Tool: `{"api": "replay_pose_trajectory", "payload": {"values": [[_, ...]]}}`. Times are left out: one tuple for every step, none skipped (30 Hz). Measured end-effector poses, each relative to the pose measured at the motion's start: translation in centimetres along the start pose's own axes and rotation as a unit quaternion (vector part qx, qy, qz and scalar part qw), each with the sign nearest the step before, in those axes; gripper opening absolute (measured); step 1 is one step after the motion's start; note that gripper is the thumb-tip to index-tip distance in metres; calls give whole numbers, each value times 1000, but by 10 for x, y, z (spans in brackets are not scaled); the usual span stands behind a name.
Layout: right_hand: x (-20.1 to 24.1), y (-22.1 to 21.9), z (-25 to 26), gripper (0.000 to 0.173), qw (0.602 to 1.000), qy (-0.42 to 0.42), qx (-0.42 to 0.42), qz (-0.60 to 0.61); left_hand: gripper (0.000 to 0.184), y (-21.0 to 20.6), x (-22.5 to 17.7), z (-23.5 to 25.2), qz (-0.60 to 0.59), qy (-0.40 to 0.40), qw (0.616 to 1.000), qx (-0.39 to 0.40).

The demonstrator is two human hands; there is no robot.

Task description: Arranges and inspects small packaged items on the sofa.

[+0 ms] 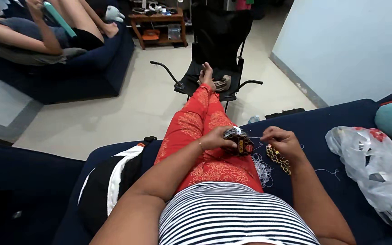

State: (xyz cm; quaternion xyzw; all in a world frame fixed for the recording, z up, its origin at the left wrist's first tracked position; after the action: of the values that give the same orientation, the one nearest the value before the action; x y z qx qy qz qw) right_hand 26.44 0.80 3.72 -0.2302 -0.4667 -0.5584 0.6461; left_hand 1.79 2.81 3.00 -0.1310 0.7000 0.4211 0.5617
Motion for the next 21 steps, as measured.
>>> {"api": "replay_pose_trajectory", "payload": {"values": [[2,-3,3,13,1000,5,3,-25,45,-2,-4,-2,-30,-4,999,20],[3,-8,6,15,999,8,1,-45,46,-5,-8,-4,-60,-12,997,43],[3,-15,10,16,998,11,-6,-54,44,-8,-13,-5,-81,-19,995,63],[1,-23,13,16,999,12,-17,-47,43,-13,-17,-7,-98,-26,992,78],[-3,-32,15,16,999,11,-30,-25,42,-16,-19,-8,-113,-35,989,86],[-9,-42,16,14,999,8,-37,7,42,-19,-21,-9,-129,-43,987,85],[-16,-51,15,14,999,-4,-38,39,45,-19,-20,-11,-143,-51,986,68],[-21,-60,11,15,997,-34,-40,60,47,-17,-19,-12,-155,-52,986,37],[-22,-68,5,16,993,-84,-49,63,52,-13,-17,-12,-165,-49,985,-2],[-22,-74,-2,18,986,-144,-66,53,55,-7,-14,-11,-178,-47,982,-46],[-25,-82,-8,18,977,-193,-81,39,55,-1,-9,-10,-192,-47,976,-92],[-32,-89,-15,18,972,-216,-87,33,57,4,-4,-8,-207,-46,968,-133],[-40,-96,-21,16,974,-208,-85,28,57,7,0,-7,-215,-37,962,-164],[-44,-100,-26,16,981,-173,-82,19,56,9,2,-6,-216,-32,958,-186],[-47,-102,-29,16,988,-131,-83,12,55,10,4,-4,-209,-28,957,-197],[-48,-101,-32,17,990,-109,-85,10,53,10,5,-4,-195,-23,959,-202],[-48,-97,-34,19,990,-110,-88,11,51,9,7,-3,-175,-15,963,-205],[-48,-89,-36,20,988,-121,-95,10,51,9,9,-3,-155,-9,967,-202],[-50,-77,-38,20,986,-131,-99,-9,51,9,10,-2,-134,-6,971,-198],[-54,-61,-41,21,984,-137,-102,-55,51,9,11,-1,-108,-1,976,-187],[-59,-40,-44,24,976,-144,-98,-134,50,9,11,-1,-76,7,983,-170]]}}
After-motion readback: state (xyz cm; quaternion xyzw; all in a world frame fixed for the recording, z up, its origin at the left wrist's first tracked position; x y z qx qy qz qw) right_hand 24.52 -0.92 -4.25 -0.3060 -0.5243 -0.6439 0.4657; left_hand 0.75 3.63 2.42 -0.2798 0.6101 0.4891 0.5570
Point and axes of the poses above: each hand's wrist, its own z-axis towards the middle knuckle, its own y-axis out of the back of the hand, x = y × z, the point moved 5 cm from there along z, towards the middle knuckle, and after that the axes turned 8 degrees about z, right-handed, at the moved point
